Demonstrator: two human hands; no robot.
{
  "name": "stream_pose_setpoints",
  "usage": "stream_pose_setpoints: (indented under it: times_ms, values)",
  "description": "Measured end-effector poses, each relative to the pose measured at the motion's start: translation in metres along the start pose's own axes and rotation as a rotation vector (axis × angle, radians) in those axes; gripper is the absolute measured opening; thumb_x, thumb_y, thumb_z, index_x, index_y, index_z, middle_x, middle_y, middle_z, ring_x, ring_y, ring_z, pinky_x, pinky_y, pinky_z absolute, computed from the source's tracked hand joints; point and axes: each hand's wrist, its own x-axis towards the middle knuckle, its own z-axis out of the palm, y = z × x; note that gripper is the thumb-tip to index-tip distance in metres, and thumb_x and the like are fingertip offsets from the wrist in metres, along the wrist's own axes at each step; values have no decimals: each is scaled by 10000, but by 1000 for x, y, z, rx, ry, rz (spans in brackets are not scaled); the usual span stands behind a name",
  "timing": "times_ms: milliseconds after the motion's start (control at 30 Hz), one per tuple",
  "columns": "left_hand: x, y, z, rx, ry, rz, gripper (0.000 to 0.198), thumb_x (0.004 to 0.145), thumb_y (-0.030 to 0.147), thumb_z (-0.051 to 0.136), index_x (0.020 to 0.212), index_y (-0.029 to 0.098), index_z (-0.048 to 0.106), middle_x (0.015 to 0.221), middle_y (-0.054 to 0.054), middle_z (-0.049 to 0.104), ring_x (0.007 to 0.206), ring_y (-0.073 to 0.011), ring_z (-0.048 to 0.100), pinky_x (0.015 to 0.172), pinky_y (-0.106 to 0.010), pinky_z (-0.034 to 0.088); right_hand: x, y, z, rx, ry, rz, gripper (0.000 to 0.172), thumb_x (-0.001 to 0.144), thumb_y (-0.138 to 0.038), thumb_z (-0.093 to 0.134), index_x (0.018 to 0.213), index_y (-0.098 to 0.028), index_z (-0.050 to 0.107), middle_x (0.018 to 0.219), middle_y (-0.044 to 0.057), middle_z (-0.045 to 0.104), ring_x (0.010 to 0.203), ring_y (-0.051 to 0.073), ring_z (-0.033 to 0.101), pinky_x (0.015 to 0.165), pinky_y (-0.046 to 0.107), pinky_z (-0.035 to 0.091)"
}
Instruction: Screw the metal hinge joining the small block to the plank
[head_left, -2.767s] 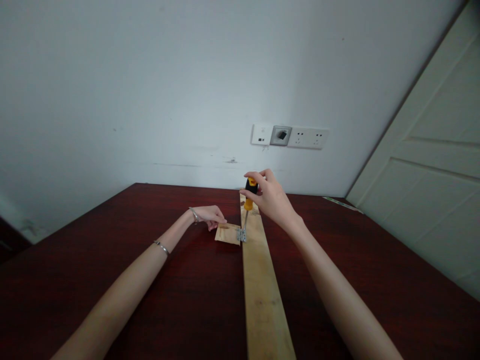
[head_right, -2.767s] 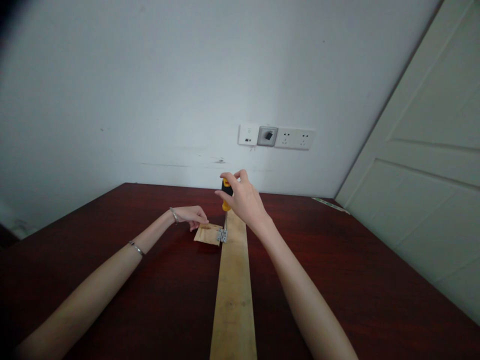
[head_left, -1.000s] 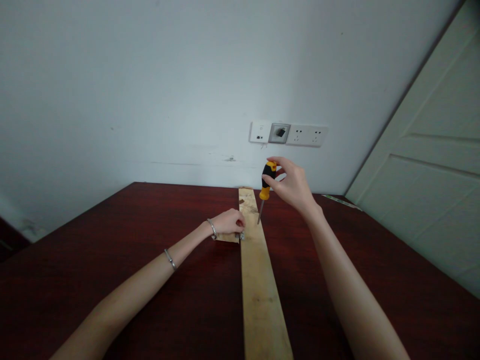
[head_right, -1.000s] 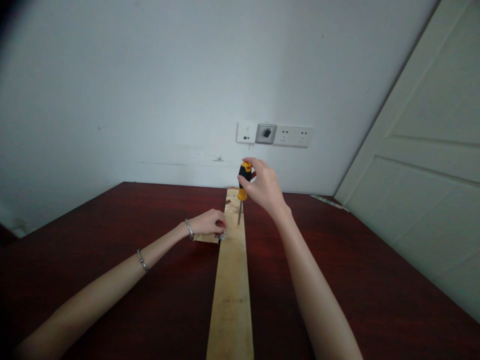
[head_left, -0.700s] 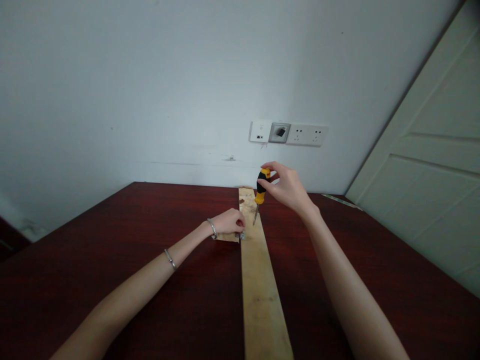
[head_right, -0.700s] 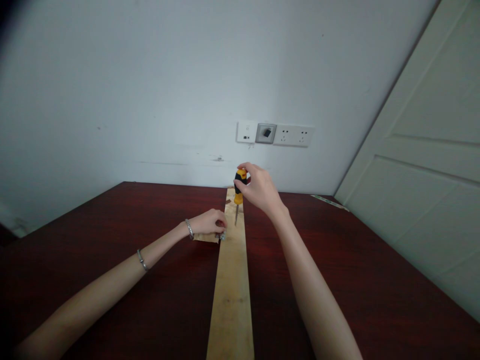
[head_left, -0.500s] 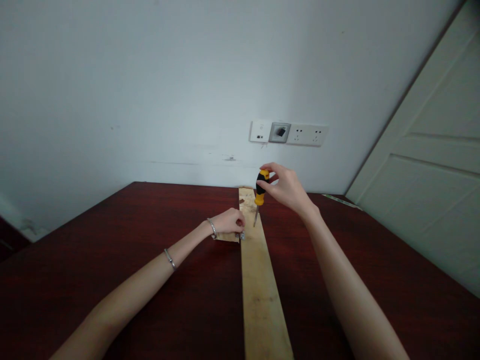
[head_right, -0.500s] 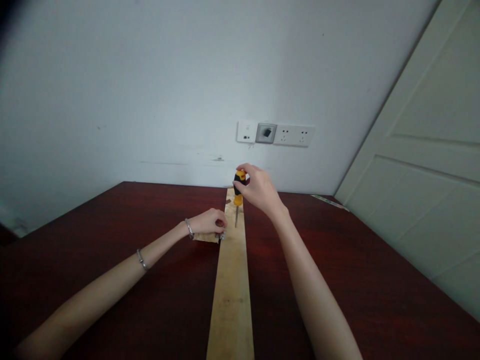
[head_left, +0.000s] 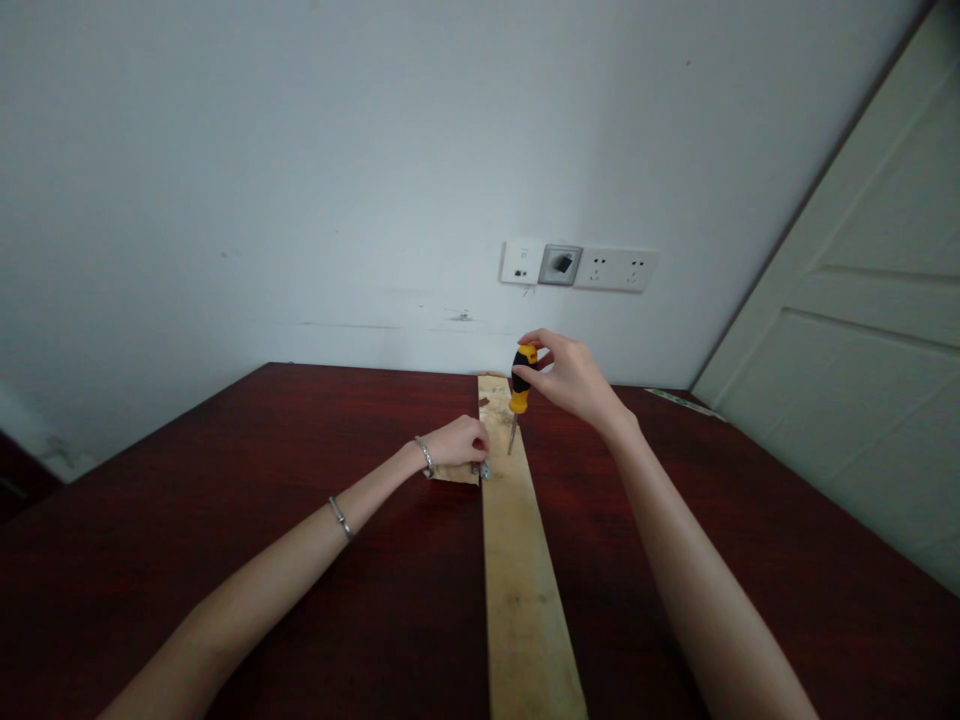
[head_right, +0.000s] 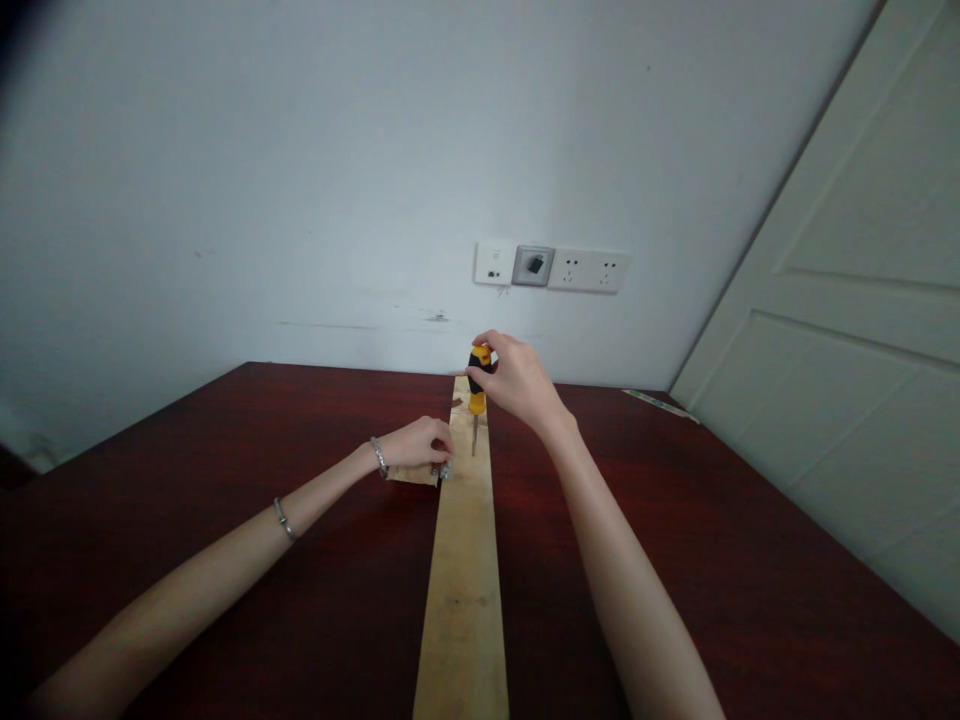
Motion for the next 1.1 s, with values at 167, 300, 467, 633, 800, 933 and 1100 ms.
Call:
stream_pose_setpoints:
  times_ms: [167, 300, 467, 633, 800, 933, 1100]
  values:
    - [0, -2, 1, -13, 18, -10, 103, 761, 98, 625, 739, 109, 725, 787, -54, 722, 706, -136, 630, 704, -194, 432, 0, 1, -1, 5, -6, 4, 287, 760, -276, 644, 1033, -197, 604, 984, 76, 668, 669, 170, 624, 684, 354, 520]
    - [1, -3, 1, -16, 20, -4, 107, 765, 95, 623, 739, 103, 726, 767, -54, 721, 692, -134, 628, 687, -193, 429, 0, 0, -2, 10, -15, 7, 293, 760, -276, 649, 1037, -192, 604, 990, 82, 670, 668, 172, 626, 687, 355, 520]
    - [1, -1, 0, -24, 24, -19, 108, 768, 93, 618, 735, 110, 719, 761, -43, 720, 705, -133, 627, 674, -184, 421, -1, -2, -3, 20, -21, 3, 289, 763, -264, 647, 1037, -187, 602, 990, 85, 671, 680, 174, 629, 692, 356, 520]
    - [0, 0, -1, -36, 14, -20, 101, 769, 107, 626, 722, 111, 715, 769, -44, 721, 703, -133, 628, 674, -185, 421, -1, -4, -4, 20, -28, 10, 285, 769, -270, 647, 1039, -191, 600, 995, 84, 671, 684, 178, 634, 692, 359, 520]
    - [0, -2, -1, -33, 27, -18, 88, 768, 113, 641, 736, 105, 722, 776, -57, 723, 705, -141, 632, 681, -195, 425, -1, -3, -4, 12, -30, 15, 288, 766, -267, 654, 1039, -194, 601, 985, 83, 672, 684, 183, 638, 695, 364, 522]
    - [0, -2, 0, -32, 32, -15, 87, 770, 125, 644, 736, 110, 723, 782, -53, 721, 717, -141, 636, 689, -194, 427, -1, -2, -4, 25, -38, 7, 285, 769, -270, 650, 1038, -193, 598, 998, 86, 668, 693, 183, 638, 705, 369, 526]
    - [0, -1, 0, -38, 27, -28, 97, 781, 143, 641, 750, 110, 727, 787, -54, 726, 692, -133, 634, 677, -190, 428, -1, -2, -4, 26, -41, 2, 280, 773, -271, 646, 1037, -189, 596, 998, 87, 666, 692, 181, 638, 712, 369, 526]
